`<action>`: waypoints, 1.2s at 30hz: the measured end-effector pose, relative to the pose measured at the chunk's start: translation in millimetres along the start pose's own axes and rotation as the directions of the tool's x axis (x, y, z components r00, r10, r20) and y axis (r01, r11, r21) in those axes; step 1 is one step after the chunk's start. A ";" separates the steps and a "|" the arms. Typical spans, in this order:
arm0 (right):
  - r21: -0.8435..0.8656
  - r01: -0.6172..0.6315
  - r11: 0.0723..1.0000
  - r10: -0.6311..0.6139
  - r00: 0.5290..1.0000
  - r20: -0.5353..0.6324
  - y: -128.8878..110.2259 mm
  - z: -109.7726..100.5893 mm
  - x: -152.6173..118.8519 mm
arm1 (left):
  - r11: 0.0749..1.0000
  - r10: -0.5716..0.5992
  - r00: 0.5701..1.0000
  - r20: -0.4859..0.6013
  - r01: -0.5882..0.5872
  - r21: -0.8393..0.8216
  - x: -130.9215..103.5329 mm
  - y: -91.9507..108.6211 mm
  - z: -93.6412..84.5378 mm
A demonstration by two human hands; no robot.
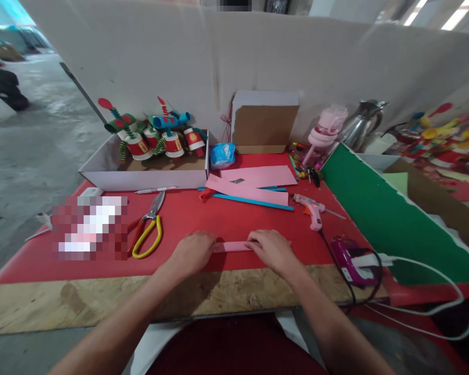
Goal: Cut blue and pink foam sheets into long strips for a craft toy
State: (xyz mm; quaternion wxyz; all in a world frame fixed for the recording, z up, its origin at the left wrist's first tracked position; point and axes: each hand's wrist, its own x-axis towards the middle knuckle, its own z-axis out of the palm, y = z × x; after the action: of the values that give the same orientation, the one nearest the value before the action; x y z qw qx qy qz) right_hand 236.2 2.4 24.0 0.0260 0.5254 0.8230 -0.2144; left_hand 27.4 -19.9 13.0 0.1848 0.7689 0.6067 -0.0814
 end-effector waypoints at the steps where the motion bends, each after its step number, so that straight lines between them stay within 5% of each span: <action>1: 0.006 0.003 1.000 -0.003 1.000 0.001 0.2 -0.3 0.8 | 1.000 0.013 1.000 0.004 -0.013 0.008 0.7 -0.1 -0.2; 8: -0.001 0.025 1.000 -0.025 0.999 -0.041 0.8 4.6 0.8 | 0.993 0.114 0.993 0.008 -0.114 -0.017 0.9 -9.4 -0.2; 16: -0.074 0.006 0.997 -0.008 1.000 -0.024 -4.2 2.2 3.3 | 0.997 0.014 1.000 0.004 -0.014 0.078 4.6 1.3 1.3; 36: -0.162 -0.031 0.986 0.037 0.999 0.037 -10.0 -1.6 7.2 | 0.999 0.023 0.996 0.091 -0.027 0.045 6.1 3.9 -9.9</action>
State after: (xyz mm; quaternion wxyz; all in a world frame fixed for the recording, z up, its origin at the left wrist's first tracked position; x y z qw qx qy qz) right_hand 224.5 5.6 26.8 0.0885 0.5312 0.8279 -0.1571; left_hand 31.8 -11.3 20.6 0.1954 0.7760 0.5860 -0.1275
